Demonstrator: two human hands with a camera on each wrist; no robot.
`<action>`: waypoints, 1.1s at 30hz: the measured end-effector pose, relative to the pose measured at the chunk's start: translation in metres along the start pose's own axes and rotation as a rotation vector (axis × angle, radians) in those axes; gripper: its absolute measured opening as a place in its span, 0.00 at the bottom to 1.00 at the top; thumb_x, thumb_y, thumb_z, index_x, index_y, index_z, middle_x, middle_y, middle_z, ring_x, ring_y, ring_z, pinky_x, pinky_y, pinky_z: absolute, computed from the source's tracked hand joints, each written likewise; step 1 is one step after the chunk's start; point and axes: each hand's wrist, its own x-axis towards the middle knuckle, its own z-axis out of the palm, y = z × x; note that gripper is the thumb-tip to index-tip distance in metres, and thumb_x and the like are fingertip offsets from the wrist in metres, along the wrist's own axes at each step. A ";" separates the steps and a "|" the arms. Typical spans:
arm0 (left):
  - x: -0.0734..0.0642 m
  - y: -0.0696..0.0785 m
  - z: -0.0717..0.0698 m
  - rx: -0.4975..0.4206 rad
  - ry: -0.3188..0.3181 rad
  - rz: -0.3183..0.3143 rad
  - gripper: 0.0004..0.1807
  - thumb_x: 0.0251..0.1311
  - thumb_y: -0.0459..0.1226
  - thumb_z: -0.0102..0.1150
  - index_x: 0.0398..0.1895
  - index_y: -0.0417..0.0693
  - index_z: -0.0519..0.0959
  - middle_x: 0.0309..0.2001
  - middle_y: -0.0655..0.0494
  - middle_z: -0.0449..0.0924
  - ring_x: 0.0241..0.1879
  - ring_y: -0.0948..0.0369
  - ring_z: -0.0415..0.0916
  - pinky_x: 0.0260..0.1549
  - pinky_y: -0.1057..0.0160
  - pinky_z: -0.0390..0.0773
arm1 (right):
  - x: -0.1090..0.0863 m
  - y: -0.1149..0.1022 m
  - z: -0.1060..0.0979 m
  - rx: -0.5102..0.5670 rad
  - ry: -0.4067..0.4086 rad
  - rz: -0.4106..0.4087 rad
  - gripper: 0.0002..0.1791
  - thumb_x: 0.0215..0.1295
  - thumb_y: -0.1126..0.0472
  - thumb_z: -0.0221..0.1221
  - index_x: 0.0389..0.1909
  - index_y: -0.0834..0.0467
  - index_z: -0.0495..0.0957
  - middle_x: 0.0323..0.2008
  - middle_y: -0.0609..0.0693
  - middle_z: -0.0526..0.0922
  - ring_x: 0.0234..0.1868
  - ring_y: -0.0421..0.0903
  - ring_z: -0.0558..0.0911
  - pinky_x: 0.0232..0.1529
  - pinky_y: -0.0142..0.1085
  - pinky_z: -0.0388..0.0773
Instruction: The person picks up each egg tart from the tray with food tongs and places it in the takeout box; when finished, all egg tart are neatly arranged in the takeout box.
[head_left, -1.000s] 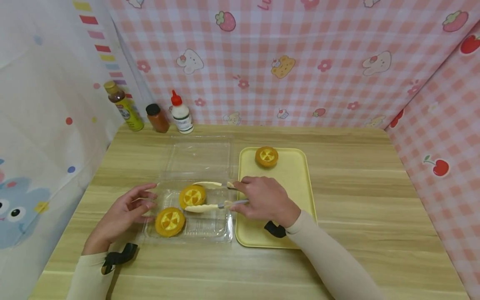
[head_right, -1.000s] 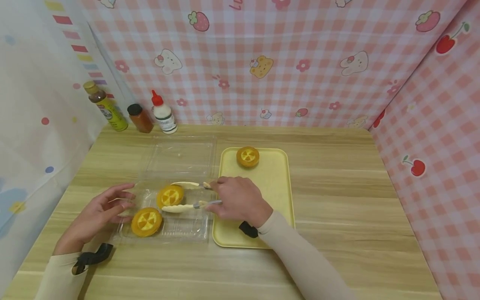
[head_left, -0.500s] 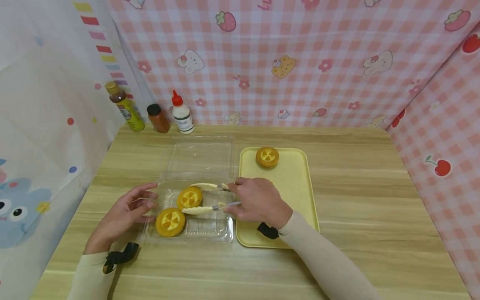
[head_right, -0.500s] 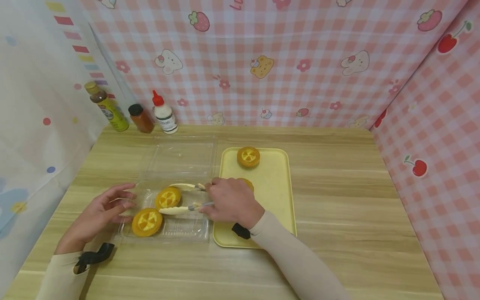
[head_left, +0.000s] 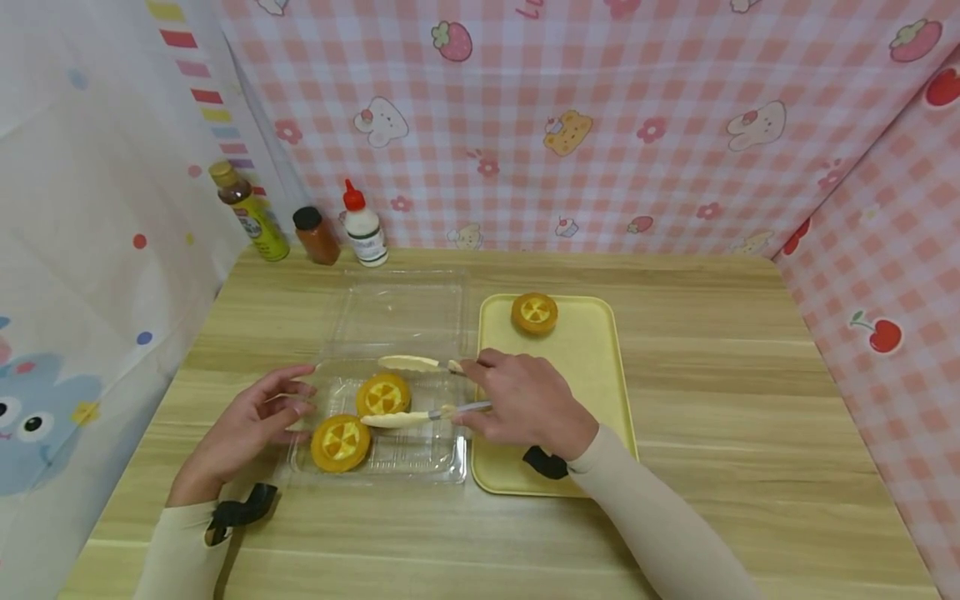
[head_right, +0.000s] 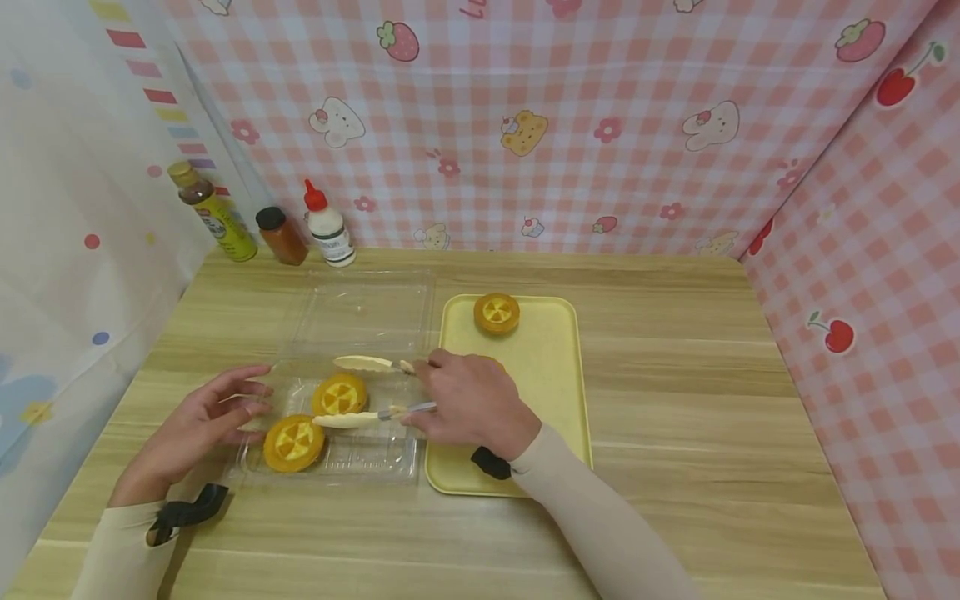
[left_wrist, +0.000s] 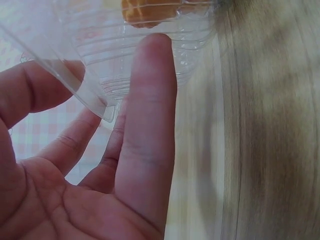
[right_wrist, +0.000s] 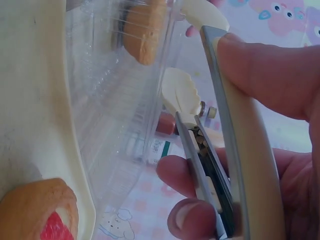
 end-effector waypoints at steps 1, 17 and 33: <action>0.000 0.000 0.000 0.000 0.001 0.000 0.29 0.80 0.34 0.54 0.80 0.41 0.61 0.58 0.50 0.74 0.51 0.62 0.83 0.41 0.58 0.91 | -0.001 0.000 -0.001 0.007 0.005 0.007 0.39 0.65 0.29 0.64 0.69 0.49 0.80 0.56 0.46 0.86 0.33 0.43 0.84 0.27 0.38 0.80; 0.001 -0.002 -0.001 -0.015 -0.005 -0.002 0.29 0.80 0.34 0.53 0.80 0.43 0.61 0.58 0.51 0.75 0.51 0.63 0.83 0.41 0.57 0.91 | -0.027 0.020 -0.007 0.065 0.192 0.024 0.38 0.61 0.32 0.70 0.64 0.53 0.83 0.45 0.44 0.86 0.27 0.35 0.76 0.23 0.31 0.74; 0.001 -0.003 -0.001 -0.031 -0.008 -0.005 0.29 0.80 0.33 0.53 0.80 0.43 0.62 0.58 0.52 0.75 0.51 0.63 0.83 0.41 0.57 0.91 | -0.066 0.057 -0.006 0.170 0.249 0.121 0.39 0.62 0.37 0.71 0.65 0.60 0.81 0.52 0.54 0.88 0.39 0.50 0.88 0.38 0.45 0.87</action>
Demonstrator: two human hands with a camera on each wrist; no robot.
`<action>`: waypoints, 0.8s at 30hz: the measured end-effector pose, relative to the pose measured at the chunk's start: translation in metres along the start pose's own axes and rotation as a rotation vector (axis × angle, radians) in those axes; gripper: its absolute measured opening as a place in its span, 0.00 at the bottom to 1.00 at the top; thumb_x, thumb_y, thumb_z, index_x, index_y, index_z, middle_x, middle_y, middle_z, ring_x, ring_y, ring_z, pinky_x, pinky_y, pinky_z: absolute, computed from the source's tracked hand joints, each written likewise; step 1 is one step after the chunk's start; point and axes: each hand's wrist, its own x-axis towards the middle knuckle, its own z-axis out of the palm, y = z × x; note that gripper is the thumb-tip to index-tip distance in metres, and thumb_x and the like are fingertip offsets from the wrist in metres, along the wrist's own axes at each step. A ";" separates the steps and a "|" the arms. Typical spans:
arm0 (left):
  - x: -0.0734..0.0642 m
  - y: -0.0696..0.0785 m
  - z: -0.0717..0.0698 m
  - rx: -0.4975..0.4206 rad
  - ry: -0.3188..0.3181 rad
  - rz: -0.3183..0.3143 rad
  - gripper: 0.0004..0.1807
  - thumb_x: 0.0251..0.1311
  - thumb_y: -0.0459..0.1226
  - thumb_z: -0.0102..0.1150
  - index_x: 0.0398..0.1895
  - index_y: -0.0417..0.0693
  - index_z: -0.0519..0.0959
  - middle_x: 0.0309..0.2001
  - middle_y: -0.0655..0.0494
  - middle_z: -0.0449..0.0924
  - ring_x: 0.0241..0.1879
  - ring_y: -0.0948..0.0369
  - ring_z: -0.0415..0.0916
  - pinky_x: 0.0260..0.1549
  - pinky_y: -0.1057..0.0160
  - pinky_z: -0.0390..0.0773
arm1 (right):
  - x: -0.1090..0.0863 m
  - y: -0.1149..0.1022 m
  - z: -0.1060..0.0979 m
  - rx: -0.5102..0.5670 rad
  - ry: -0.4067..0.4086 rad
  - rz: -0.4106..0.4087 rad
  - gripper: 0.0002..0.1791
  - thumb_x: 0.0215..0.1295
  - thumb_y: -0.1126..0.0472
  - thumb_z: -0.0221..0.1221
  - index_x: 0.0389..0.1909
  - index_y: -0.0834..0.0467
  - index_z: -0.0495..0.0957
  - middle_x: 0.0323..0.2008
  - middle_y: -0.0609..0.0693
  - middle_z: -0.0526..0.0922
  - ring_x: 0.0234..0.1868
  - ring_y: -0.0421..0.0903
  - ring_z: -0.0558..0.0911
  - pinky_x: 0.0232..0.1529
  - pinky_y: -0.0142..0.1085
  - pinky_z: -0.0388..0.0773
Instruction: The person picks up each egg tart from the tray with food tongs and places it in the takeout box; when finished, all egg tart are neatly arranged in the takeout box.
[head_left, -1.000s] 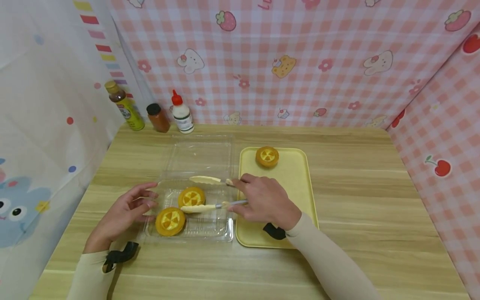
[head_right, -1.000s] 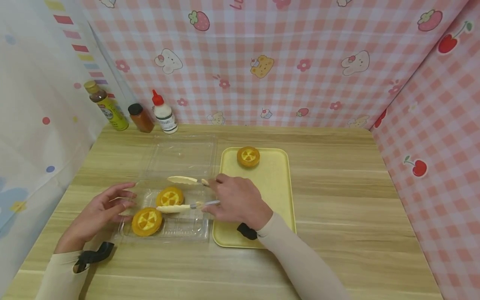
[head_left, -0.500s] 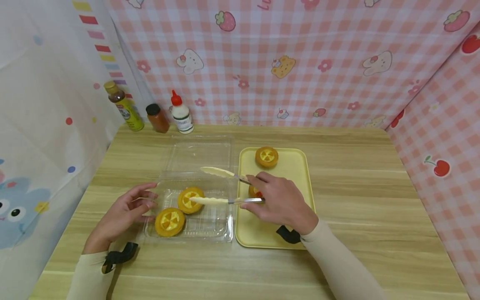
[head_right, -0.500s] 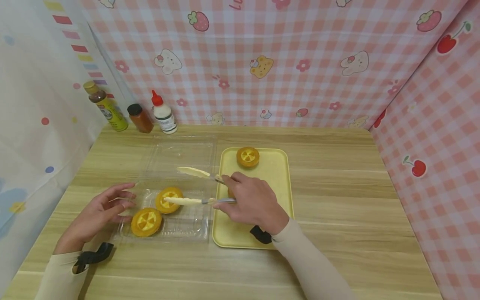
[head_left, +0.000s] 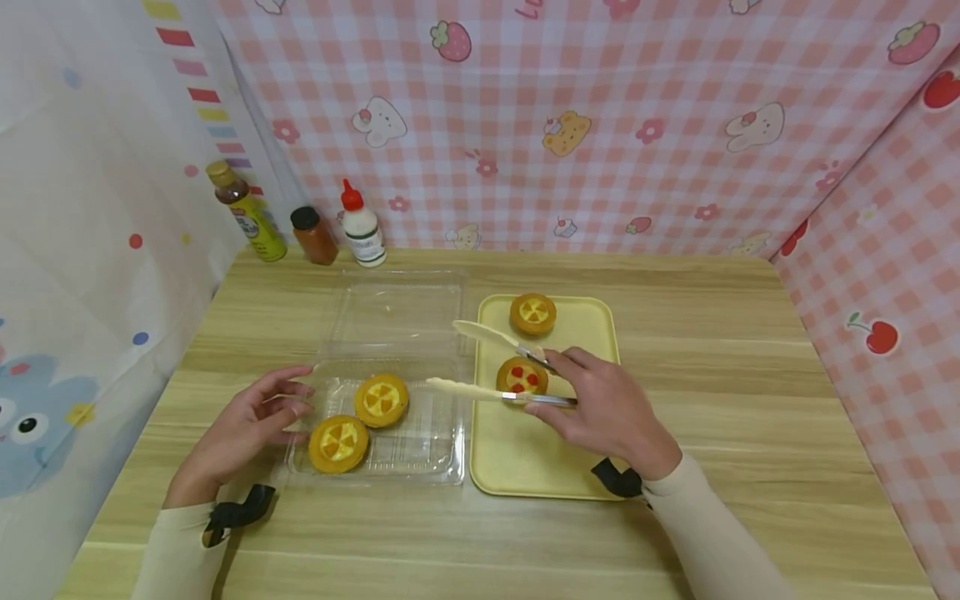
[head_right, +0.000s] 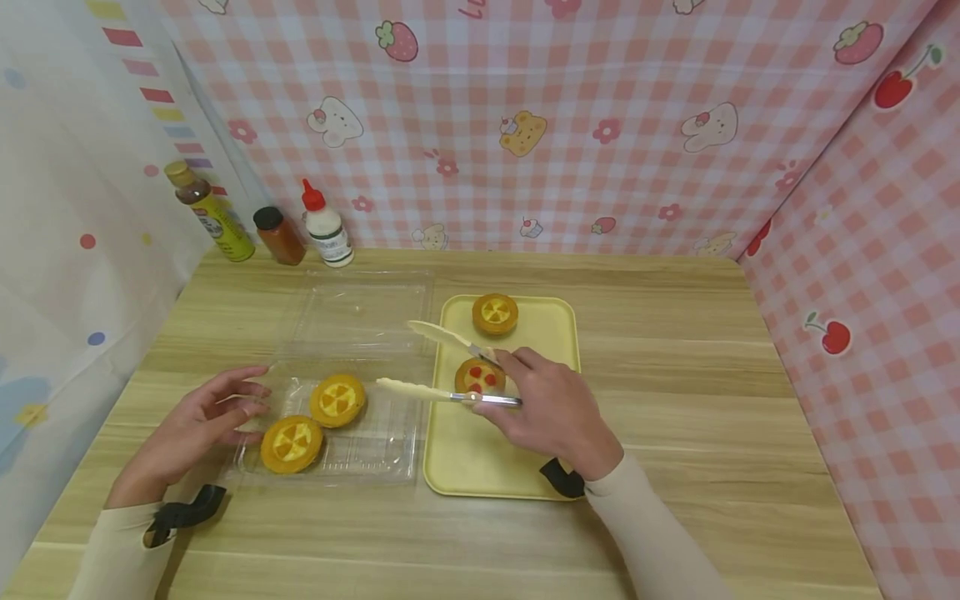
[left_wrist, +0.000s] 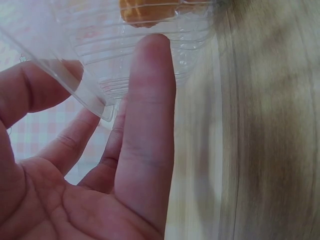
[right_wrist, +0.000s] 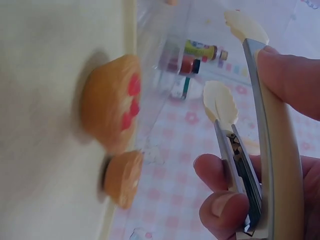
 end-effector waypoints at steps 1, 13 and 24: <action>0.000 0.000 0.000 -0.001 -0.002 0.000 0.29 0.80 0.33 0.53 0.80 0.43 0.62 0.58 0.51 0.74 0.51 0.63 0.83 0.41 0.57 0.91 | -0.002 0.002 -0.001 -0.001 -0.002 0.009 0.39 0.62 0.37 0.71 0.65 0.60 0.81 0.53 0.54 0.88 0.40 0.51 0.88 0.39 0.46 0.87; 0.000 0.001 0.000 0.017 -0.002 -0.007 0.29 0.80 0.34 0.54 0.80 0.43 0.61 0.58 0.51 0.74 0.51 0.62 0.83 0.42 0.57 0.91 | -0.027 0.030 -0.010 -0.042 0.016 0.072 0.40 0.62 0.38 0.73 0.66 0.62 0.81 0.52 0.56 0.88 0.37 0.48 0.84 0.36 0.44 0.84; 0.000 0.001 0.000 0.021 0.005 -0.010 0.29 0.80 0.35 0.54 0.80 0.43 0.61 0.58 0.51 0.74 0.51 0.62 0.83 0.42 0.57 0.91 | -0.051 0.049 -0.014 -0.088 -0.024 0.130 0.42 0.59 0.38 0.74 0.66 0.63 0.80 0.55 0.60 0.86 0.46 0.56 0.88 0.45 0.53 0.87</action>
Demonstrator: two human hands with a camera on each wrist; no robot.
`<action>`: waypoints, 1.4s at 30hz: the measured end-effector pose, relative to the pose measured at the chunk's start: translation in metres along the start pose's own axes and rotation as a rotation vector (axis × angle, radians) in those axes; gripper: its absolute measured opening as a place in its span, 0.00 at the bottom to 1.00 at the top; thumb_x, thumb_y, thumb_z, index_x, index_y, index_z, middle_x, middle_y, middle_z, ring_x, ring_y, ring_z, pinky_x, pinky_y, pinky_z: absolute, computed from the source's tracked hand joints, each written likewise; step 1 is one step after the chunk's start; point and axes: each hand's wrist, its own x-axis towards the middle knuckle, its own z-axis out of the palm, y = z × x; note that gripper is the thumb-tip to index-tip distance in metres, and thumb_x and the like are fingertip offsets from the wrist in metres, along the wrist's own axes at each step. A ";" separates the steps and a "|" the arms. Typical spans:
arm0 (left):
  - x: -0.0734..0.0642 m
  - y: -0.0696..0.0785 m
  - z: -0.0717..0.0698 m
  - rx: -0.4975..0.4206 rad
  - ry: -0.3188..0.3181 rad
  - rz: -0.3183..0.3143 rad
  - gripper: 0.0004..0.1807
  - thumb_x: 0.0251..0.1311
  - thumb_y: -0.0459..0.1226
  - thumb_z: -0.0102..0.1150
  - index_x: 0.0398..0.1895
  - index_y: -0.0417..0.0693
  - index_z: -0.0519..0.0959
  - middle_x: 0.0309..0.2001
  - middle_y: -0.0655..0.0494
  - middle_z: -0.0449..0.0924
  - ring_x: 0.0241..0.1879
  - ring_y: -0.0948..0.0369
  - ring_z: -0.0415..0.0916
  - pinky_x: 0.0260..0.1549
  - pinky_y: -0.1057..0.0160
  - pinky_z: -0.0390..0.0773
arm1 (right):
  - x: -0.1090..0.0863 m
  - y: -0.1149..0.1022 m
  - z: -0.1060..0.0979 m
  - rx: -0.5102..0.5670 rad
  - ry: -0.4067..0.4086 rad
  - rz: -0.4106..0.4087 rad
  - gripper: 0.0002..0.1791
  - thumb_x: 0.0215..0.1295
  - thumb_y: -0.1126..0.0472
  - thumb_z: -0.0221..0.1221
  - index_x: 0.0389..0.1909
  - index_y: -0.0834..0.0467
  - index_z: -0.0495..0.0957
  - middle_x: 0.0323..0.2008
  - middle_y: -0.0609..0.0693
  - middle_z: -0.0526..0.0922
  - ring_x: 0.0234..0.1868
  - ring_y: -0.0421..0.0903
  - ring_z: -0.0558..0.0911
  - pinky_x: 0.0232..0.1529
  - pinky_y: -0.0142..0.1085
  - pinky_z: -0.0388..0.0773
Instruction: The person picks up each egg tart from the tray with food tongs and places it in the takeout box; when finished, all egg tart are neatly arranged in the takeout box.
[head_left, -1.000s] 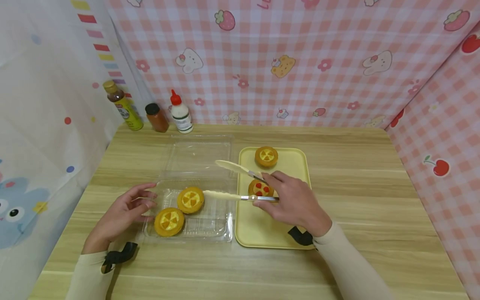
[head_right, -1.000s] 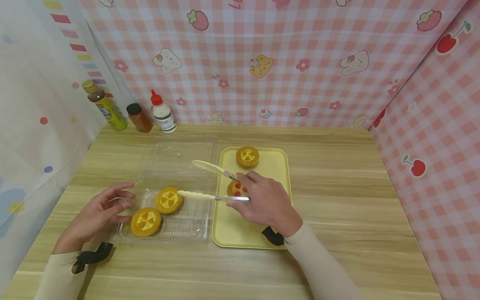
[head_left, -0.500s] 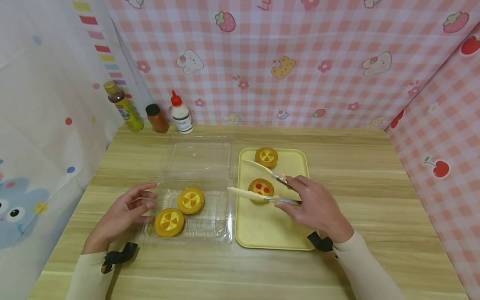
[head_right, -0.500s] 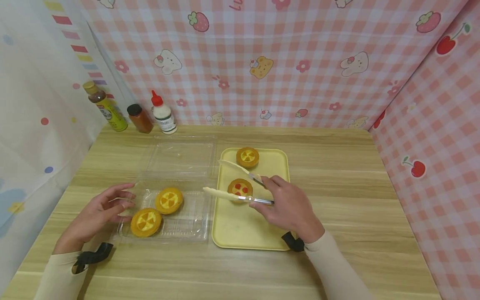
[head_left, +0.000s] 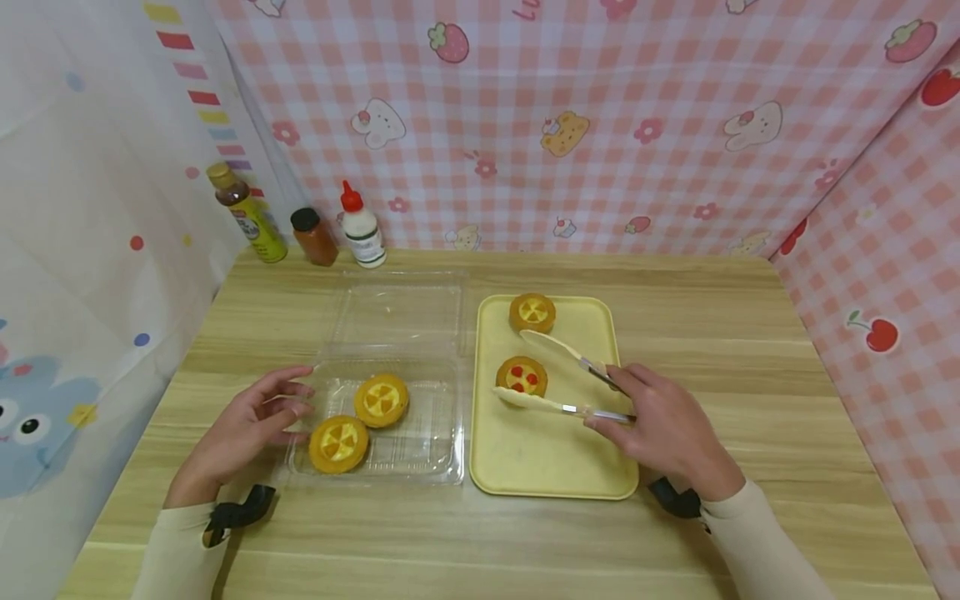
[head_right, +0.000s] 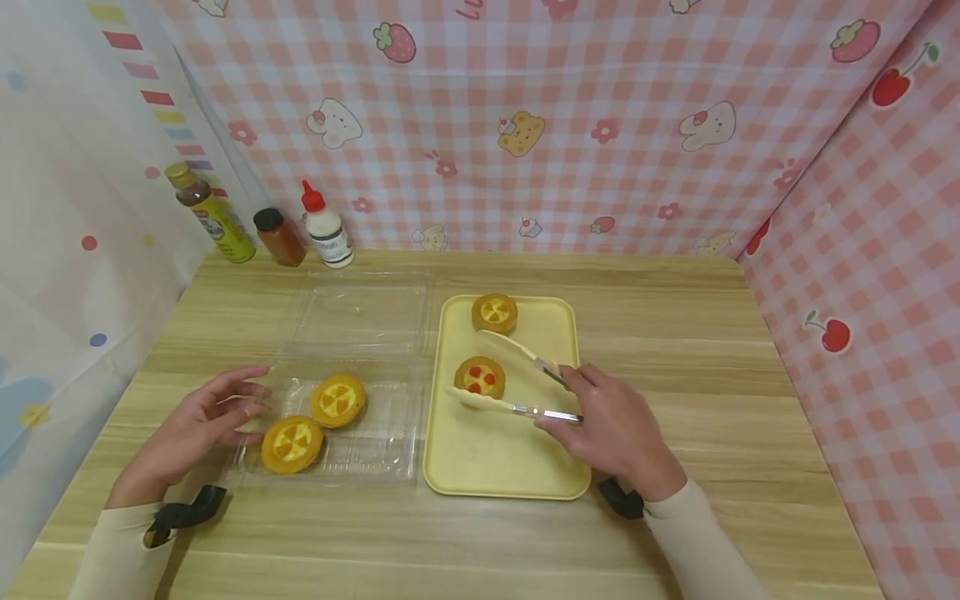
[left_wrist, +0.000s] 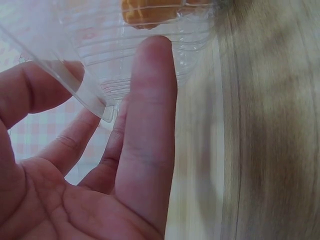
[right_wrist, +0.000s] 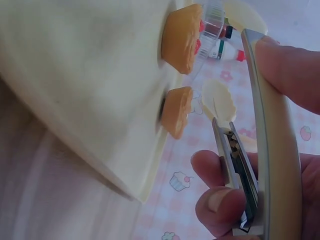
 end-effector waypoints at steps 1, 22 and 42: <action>0.000 0.000 0.000 0.002 0.002 -0.002 0.29 0.80 0.35 0.54 0.80 0.43 0.61 0.59 0.51 0.74 0.51 0.62 0.83 0.42 0.57 0.91 | -0.001 0.001 0.000 0.000 -0.003 0.002 0.43 0.58 0.38 0.74 0.66 0.63 0.80 0.55 0.61 0.86 0.46 0.57 0.88 0.45 0.53 0.87; 0.000 0.001 0.000 0.021 0.015 -0.019 0.29 0.81 0.36 0.53 0.80 0.43 0.62 0.59 0.52 0.74 0.51 0.62 0.83 0.42 0.58 0.91 | -0.011 0.009 0.009 -0.006 -0.058 0.009 0.37 0.63 0.37 0.71 0.64 0.59 0.82 0.56 0.63 0.86 0.49 0.60 0.89 0.46 0.57 0.87; 0.002 0.000 0.000 0.031 0.011 -0.027 0.31 0.80 0.37 0.55 0.80 0.39 0.60 0.61 0.41 0.71 0.51 0.62 0.82 0.42 0.56 0.91 | -0.004 0.003 0.003 -0.002 0.013 -0.037 0.35 0.62 0.39 0.73 0.61 0.59 0.85 0.48 0.55 0.90 0.30 0.41 0.80 0.31 0.41 0.81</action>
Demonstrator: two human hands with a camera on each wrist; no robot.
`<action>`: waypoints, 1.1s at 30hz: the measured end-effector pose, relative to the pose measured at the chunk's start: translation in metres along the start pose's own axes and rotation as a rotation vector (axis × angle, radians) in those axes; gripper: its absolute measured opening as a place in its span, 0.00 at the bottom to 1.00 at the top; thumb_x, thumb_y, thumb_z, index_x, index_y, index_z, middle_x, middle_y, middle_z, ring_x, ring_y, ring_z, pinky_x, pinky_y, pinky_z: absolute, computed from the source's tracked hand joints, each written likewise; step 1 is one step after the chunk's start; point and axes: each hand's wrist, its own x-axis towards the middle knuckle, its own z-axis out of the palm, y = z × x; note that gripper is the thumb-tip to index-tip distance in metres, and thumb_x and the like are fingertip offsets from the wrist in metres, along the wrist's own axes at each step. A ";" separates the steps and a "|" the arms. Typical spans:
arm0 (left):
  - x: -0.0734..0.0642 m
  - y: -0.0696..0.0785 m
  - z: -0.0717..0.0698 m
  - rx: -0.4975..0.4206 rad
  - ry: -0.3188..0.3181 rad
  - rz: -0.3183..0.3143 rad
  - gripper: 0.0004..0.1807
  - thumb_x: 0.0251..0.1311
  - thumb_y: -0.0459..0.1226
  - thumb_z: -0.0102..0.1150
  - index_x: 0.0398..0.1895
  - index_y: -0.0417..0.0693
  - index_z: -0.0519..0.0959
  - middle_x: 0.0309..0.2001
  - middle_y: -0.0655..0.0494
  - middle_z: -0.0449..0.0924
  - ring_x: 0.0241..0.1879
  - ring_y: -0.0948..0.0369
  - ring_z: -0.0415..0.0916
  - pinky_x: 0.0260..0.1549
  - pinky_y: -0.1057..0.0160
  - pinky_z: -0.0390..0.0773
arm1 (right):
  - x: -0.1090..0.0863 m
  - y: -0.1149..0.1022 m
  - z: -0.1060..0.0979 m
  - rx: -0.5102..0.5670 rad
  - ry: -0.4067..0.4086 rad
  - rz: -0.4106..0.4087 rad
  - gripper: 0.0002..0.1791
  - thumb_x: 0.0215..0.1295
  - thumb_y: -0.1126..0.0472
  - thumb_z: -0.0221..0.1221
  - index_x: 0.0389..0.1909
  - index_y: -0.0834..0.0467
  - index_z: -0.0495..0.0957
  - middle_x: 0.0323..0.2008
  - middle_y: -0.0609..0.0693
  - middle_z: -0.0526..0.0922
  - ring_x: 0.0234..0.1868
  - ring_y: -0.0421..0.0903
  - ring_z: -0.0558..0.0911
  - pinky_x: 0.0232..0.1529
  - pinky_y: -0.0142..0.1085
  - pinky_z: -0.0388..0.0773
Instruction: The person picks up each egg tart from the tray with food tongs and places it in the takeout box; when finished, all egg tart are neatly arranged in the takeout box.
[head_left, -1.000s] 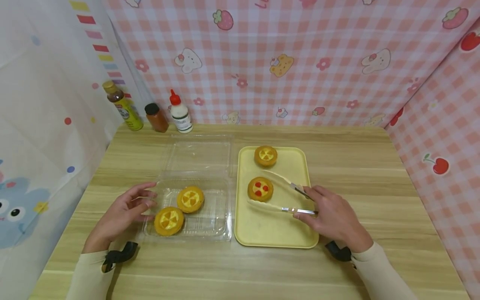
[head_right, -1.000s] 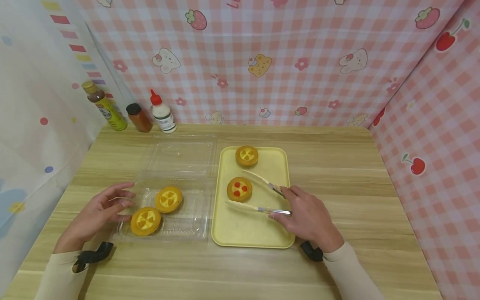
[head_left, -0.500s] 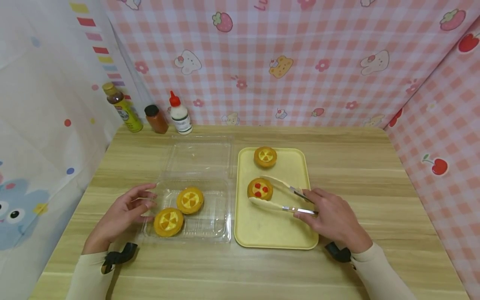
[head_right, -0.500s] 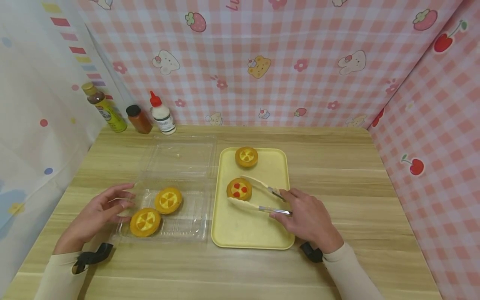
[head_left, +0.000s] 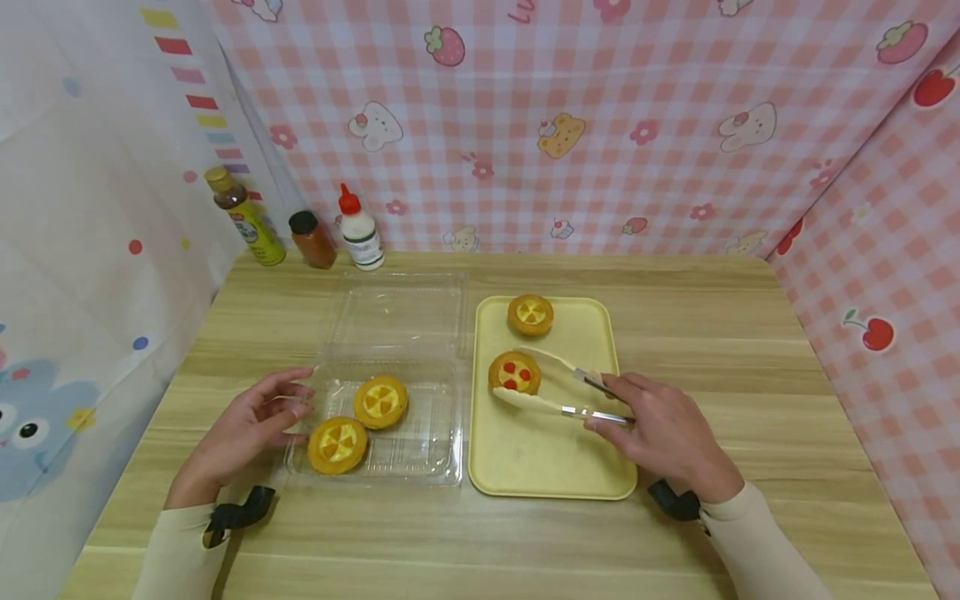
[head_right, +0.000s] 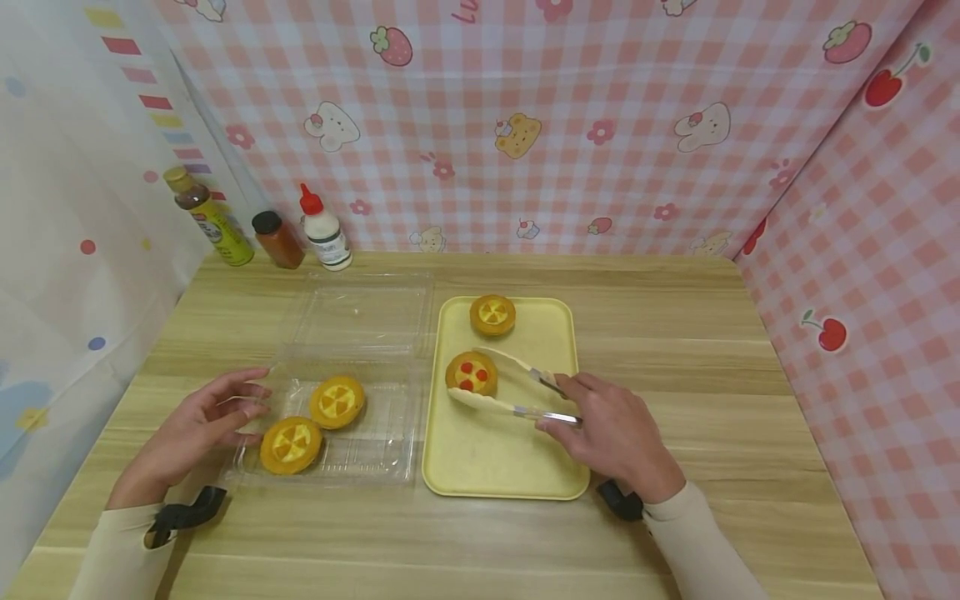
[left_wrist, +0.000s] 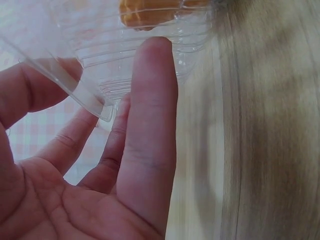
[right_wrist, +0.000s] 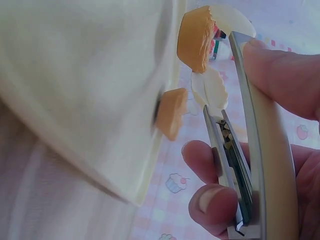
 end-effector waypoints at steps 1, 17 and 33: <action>0.000 0.000 0.000 0.001 0.000 0.000 0.31 0.80 0.37 0.55 0.80 0.39 0.60 0.60 0.41 0.71 0.51 0.62 0.82 0.42 0.56 0.91 | 0.001 -0.001 -0.001 -0.002 0.005 -0.007 0.35 0.62 0.39 0.73 0.61 0.59 0.85 0.48 0.55 0.90 0.30 0.42 0.81 0.32 0.43 0.82; 0.001 0.001 0.000 -0.006 0.001 -0.012 0.31 0.80 0.38 0.56 0.80 0.40 0.61 0.60 0.44 0.71 0.51 0.62 0.82 0.42 0.56 0.91 | 0.020 -0.021 -0.013 -0.001 0.048 -0.107 0.36 0.62 0.40 0.73 0.62 0.62 0.84 0.51 0.58 0.90 0.42 0.53 0.91 0.39 0.49 0.89; 0.001 0.002 0.000 -0.010 0.003 -0.033 0.32 0.79 0.38 0.57 0.80 0.40 0.61 0.61 0.42 0.71 0.51 0.62 0.83 0.43 0.56 0.91 | 0.039 -0.047 -0.013 0.005 0.048 -0.211 0.36 0.61 0.38 0.73 0.60 0.60 0.84 0.45 0.50 0.89 0.27 0.38 0.79 0.28 0.36 0.80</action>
